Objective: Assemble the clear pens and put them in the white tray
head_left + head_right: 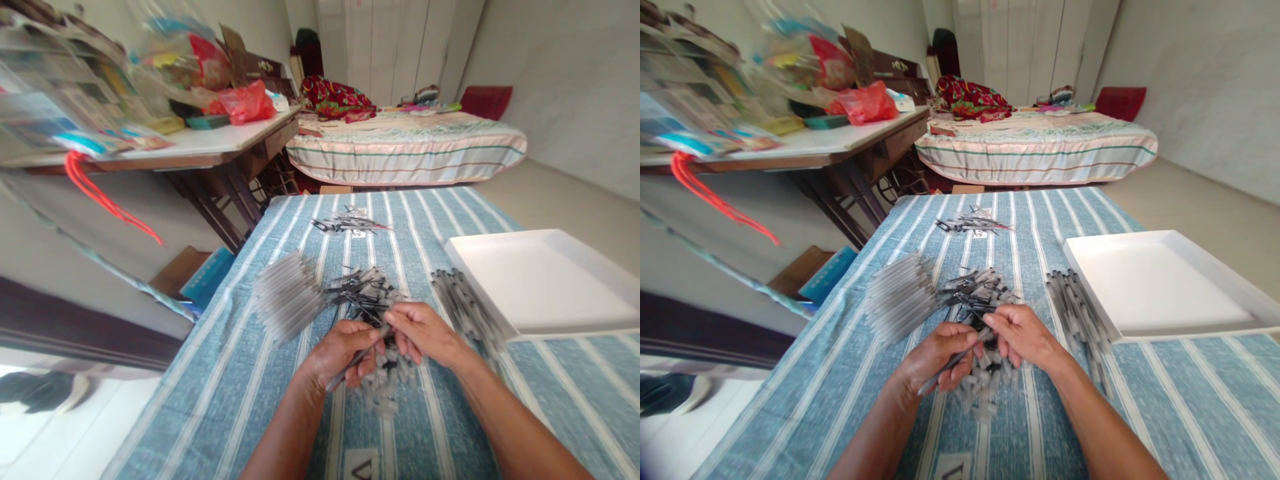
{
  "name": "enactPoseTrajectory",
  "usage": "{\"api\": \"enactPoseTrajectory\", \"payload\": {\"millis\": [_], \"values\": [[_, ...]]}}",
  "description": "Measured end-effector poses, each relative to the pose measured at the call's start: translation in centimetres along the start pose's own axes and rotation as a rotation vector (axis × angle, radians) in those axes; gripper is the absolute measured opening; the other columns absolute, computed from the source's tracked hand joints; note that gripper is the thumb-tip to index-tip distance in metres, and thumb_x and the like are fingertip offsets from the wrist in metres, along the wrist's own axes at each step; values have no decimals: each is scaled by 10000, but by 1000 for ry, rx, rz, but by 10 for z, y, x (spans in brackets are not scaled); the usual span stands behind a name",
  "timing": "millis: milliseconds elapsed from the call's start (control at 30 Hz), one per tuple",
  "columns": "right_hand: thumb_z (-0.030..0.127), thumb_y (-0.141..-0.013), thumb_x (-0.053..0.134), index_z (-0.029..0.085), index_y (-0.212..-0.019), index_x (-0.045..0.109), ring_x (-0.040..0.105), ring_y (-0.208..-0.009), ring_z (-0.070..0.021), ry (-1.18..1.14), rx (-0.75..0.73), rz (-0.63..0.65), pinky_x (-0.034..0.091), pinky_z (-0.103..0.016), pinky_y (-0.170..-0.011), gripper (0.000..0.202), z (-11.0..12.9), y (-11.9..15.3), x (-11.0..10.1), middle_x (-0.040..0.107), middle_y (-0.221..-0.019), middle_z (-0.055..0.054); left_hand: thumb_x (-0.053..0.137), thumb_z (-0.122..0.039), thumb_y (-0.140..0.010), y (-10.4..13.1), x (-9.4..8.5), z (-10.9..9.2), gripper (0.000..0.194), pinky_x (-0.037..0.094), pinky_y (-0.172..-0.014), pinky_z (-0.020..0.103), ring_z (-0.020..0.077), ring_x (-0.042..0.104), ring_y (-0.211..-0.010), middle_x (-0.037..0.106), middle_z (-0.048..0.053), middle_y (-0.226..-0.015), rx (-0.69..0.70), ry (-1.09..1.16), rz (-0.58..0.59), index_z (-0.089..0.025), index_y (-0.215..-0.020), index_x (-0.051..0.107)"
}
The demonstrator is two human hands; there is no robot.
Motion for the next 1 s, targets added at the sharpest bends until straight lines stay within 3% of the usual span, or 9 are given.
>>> {"api": "enactPoseTrajectory", "payload": {"millis": [67,133,233,400,533,867,1000], "values": [[467,-825,480,157,-664,456,438,-278,-38,-30,-10,29,268,-129,-291,350,1,0,1,553,-473,48,543,-440,-765,0,0,1,318,222,-258,160,50,343,-223,496,-49,-368,-12,2,-2,-127,-726,585],[437,-800,533,155,-799,488,511,-336,-57,-103,-26,83,331,-137,-322,285,3,1,3,594,-554,39,545,-434,-765,0,-1,2,312,227,-258,161,49,343,-222,503,-46,-373,-11,7,0,-126,-725,585],[437,-775,571,159,-954,478,545,-368,-69,-149,-10,107,355,-144,-327,344,3,2,5,620,-628,28,546,-420,-765,-1,-1,1,302,246,-258,164,50,345,-221,510,-44,-376,-2,20,4,-124,-719,580],[498,-785,529,143,-700,506,504,-302,-62,-98,16,81,300,-129,-285,365,-3,-2,9,585,-493,34,554,-410,-762,-2,-1,3,298,246,-251,156,51,349,-229,514,-42,-376,-9,12,-9,-116,-723,575],[509,-764,549,143,-613,495,511,-297,-69,-83,19,10,300,-133,-279,400,-5,-4,4,573,-467,33,550,-424,-762,-3,-1,2,307,239,-252,155,47,334,-225,501,-54,-366,-1,-7,-8,-119,-725,571],[459,-811,503,158,-692,482,514,-306,-66,-89,24,88,306,-131,-280,325,-7,-1,5,600,-512,37,542,-425,-752,-3,-1,4,300,245,-271,163,51,361,-240,506,-57,-391,-48,-114,-9,-127,-734,571],[420,-786,546,156,-720,493,491,-287,-62,-92,9,-25,302,-134,-278,277,-4,1,-16,595,-502,42,505,-401,-767,3,-3,-3,268,250,-300,171,55,360,-271,499,-59,-411,-18,-254,-39,-142,-728,558]]}}
Point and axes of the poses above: each hand's wrist, its own y-axis away from the middle knuckle, its own x-axis out of the palm, z = x × y, the point moved 7 cm from there along -y, towards the middle knuckle
